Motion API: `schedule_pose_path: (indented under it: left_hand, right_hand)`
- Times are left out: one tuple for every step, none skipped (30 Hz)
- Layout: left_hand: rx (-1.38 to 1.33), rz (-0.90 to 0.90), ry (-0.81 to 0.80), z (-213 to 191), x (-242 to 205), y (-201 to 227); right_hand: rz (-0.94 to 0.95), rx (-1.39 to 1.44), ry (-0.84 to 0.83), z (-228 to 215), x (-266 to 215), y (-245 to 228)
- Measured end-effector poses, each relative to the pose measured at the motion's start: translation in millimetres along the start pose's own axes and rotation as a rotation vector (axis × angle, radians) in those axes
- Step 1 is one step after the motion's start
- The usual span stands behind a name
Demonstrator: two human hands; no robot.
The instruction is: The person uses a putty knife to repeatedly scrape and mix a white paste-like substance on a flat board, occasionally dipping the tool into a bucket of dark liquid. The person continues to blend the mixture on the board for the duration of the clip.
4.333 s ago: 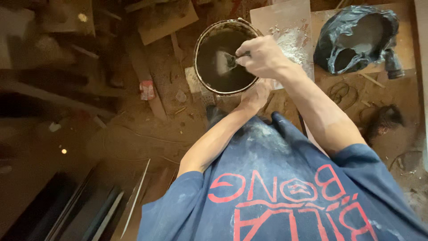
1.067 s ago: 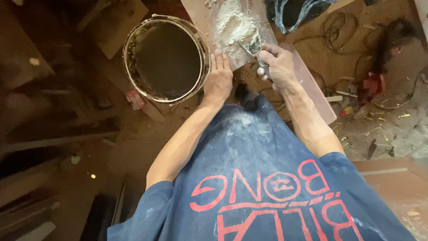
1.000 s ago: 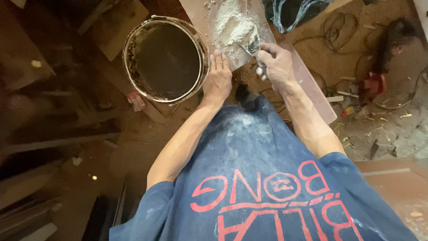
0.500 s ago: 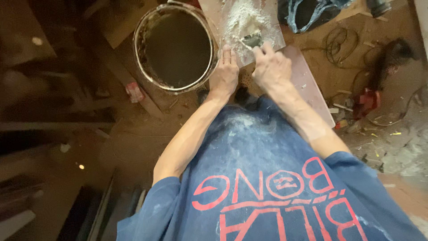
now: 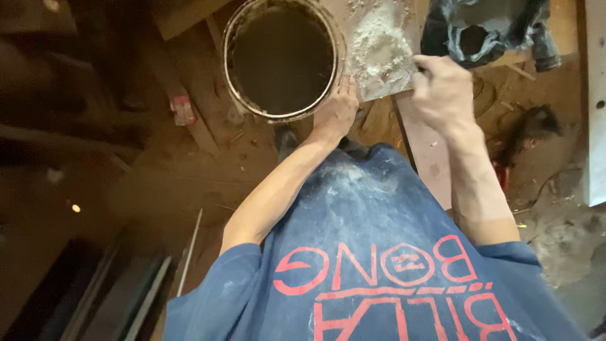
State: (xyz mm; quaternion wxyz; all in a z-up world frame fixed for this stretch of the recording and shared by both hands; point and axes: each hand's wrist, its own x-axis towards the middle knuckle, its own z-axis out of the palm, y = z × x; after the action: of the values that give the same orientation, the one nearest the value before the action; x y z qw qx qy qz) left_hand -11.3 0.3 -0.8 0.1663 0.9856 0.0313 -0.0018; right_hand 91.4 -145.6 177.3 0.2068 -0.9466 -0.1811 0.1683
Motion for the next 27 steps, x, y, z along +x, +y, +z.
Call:
schedule_pose_path:
  left_hand:
    - [0.009,0.000,0.019,-1.9,-3.7,2.9]
    - [0.024,0.003,0.046,-4.9,-2.5,2.8]
    - [0.040,0.007,0.073,-8.3,-1.8,3.0]
    - [0.003,-0.002,0.036,-11.7,-1.3,2.6]
    - [-0.034,-0.011,0.000,-14.5,-1.5,2.7]
    - [-0.071,-0.018,-0.036,-16.6,-2.6,2.1]
    - [-0.065,-0.025,-0.015,-17.5,-3.0,1.3]
    - [-0.063,-0.025,-0.001,-17.0,-4.5,2.1]
    - [-0.061,-0.025,0.012,-15.8,-5.0,2.4]
    - [-0.068,-0.025,0.027,-14.6,-5.0,3.0]
    - [-0.075,-0.025,0.042,-13.5,-4.4,3.0]
    - [-0.081,-0.026,0.055,-12.6,-4.2,2.0]
    - [-0.075,-0.018,0.072,-11.9,-3.1,1.6]
    - [-0.068,-0.013,0.086,-11.3,-3.5,1.3]
    - [-0.061,-0.008,0.100,-11.0,-3.8,1.8]
    - [-0.067,-0.016,0.083,-11.4,-5.9,2.1]
    - [-0.073,-0.024,0.066,-12.4,-7.7,2.6]
    - [-0.073,-0.026,0.064,-14.5,-2.4,1.9]
    - [-0.111,-0.045,0.014,-17.3,-1.2,0.9]
    - [-0.153,-0.067,-0.039,-19.5,-2.9,1.2]
    - [-0.194,-0.088,-0.092,-21.1,-3.4,2.3]
    - [-0.151,-0.060,-0.025,-22.3,-0.2,2.7]
    - [-0.108,-0.031,0.041,-23.0,3.5,2.9]
    - [-0.068,-0.006,0.096,-23.3,1.2,3.6]
    - [-0.047,-0.003,0.097,-22.7,2.3,2.6]
    - [-0.030,0.001,0.091,-21.1,0.8,3.4]
    - [-0.013,0.005,0.085,-19.9,-2.5,4.4]
  right_hand:
    - [0.159,0.315,-0.057,-5.2,-4.1,6.8]
    - [0.314,0.633,-0.109,-7.2,-3.9,12.7]
    - [0.297,0.622,-0.090,-5.0,-4.2,18.1]
    - [0.277,0.614,-0.071,0.3,-3.4,23.1]
    - [0.258,0.605,-0.052,6.8,-1.9,28.8]
    - [0.077,0.380,0.008,16.6,-2.2,33.9]
    - [-0.103,0.156,0.068,28.7,-2.4,38.8]
    - [-0.271,-0.070,0.124,40.3,-5.3,44.7]
    - [-0.276,-0.108,0.125,55.6,-4.9,48.2]
    - [-0.276,-0.145,0.130,72.1,-5.0,49.4]
    - [-0.276,-0.183,0.134,85.1,-6.8,50.1]
    - [-0.265,-0.264,0.141,95.5,-9.3,49.6]
    - [-0.255,-0.346,0.147,102.3,-10.9,48.2]
    - [-0.245,-0.426,0.149,107.1,-12.2,45.4]
    - [-0.205,-0.434,0.085,107.5,-9.7,42.4]
    - [-0.162,-0.439,0.020,105.1,-10.6,38.8]
    - [-0.118,-0.443,-0.044,100.5,-12.4,33.9]
    - [-0.080,-0.449,-0.072,91.4,-8.6,28.9]
    - [-0.041,-0.453,-0.100,82.7,-7.9,22.9]
    - [0.000,-0.460,-0.132,74.3,-9.3,17.5]
    - [-0.013,-0.462,-0.114,63.8,-11.9,14.7]
    - [-0.032,-0.466,-0.094,53.9,-10.8,13.0]
    - [-0.052,-0.470,-0.073,47.3,-7.2,11.3]
    - [-0.046,-0.466,-0.083,45.1,-6.9,9.8]
    - [-0.040,-0.462,-0.092,44.7,-4.9,9.5]
    - [-0.028,-0.457,-0.108,44.6,-6.8,11.6]
    - [-0.011,-0.443,-0.132,44.9,-8.6,13.7]
